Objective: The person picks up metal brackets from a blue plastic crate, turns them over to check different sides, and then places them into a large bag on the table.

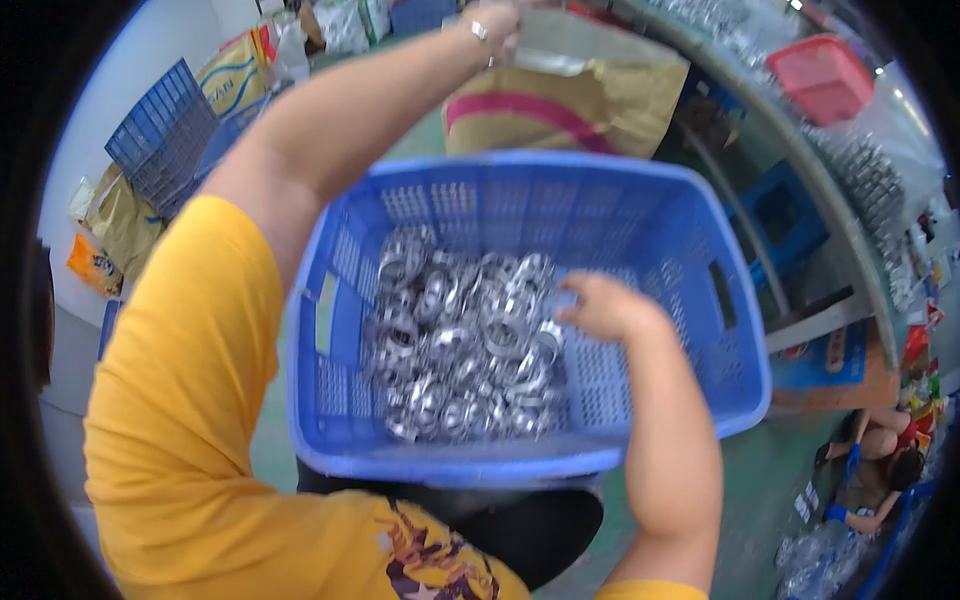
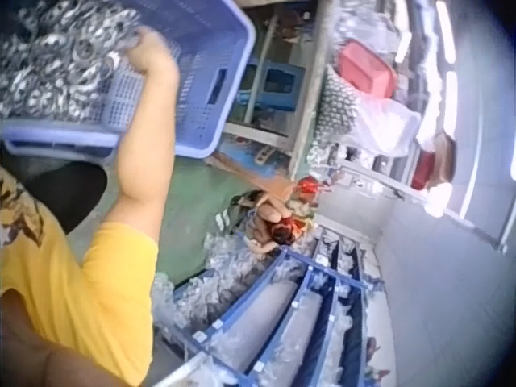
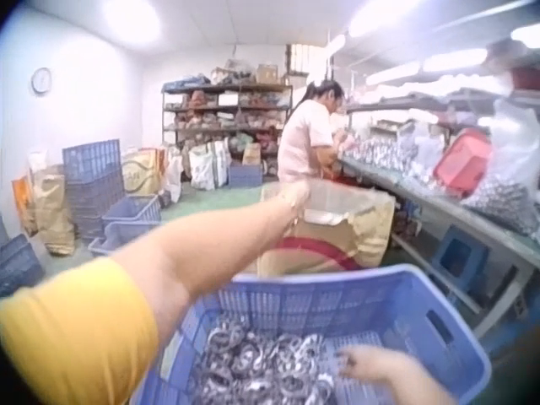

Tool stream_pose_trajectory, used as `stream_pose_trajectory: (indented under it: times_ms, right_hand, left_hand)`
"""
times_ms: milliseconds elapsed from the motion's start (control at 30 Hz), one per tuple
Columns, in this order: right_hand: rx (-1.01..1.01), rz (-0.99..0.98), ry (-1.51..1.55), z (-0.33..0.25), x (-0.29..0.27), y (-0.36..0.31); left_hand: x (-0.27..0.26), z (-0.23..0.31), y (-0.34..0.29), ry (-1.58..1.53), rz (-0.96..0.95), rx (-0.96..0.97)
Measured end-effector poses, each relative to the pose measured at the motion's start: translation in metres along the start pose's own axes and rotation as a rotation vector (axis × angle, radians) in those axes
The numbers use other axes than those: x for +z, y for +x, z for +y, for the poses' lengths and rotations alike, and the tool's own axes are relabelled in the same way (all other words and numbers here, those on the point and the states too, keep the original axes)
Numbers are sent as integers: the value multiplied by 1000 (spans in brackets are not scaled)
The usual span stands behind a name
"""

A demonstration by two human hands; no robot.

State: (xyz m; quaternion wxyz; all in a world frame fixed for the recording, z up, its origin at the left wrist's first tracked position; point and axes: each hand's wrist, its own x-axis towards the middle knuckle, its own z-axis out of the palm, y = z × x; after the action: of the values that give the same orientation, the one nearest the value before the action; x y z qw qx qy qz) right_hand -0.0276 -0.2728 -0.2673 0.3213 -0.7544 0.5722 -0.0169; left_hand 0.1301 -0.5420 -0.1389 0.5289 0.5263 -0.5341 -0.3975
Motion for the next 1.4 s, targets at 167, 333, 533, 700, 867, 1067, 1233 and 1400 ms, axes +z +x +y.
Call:
stream_pose_trajectory:
  times_ms: [167, 333, 533, 700, 867, 1067, 1233, 1400]
  right_hand:
    - [123, -9, 104, -3, -8, -8]
    - [128, 4, 141, -11, -6, -6]
    - [186, -47, 77, -5, 7, -4]
    - [126, -40, 132, -9, 10, -4]
    - [-208, 142, 568, -49, -8, -2]
    - [-283, 105, 855, -86, -36, -10]
    - [-273, 189, 1107, -58, -29, -10]
    - [-298, 273, 1179, -69, -24, -12]
  left_hand:
    - [-26, -38, -117, 737, -844, 855]
    - [-82, -130, -217, 1666, -1351, 185]
    - [-96, -170, -238, 1622, -1182, 417]
    - [-120, -114, -227, 1434, -1089, 240]
    - [-124, -62, -227, 805, -784, 435]
    - [-120, -50, -223, -138, -818, 178]
    - [-103, -66, -230, -322, -852, -70]
    - [-102, -70, -229, -406, -897, -216]
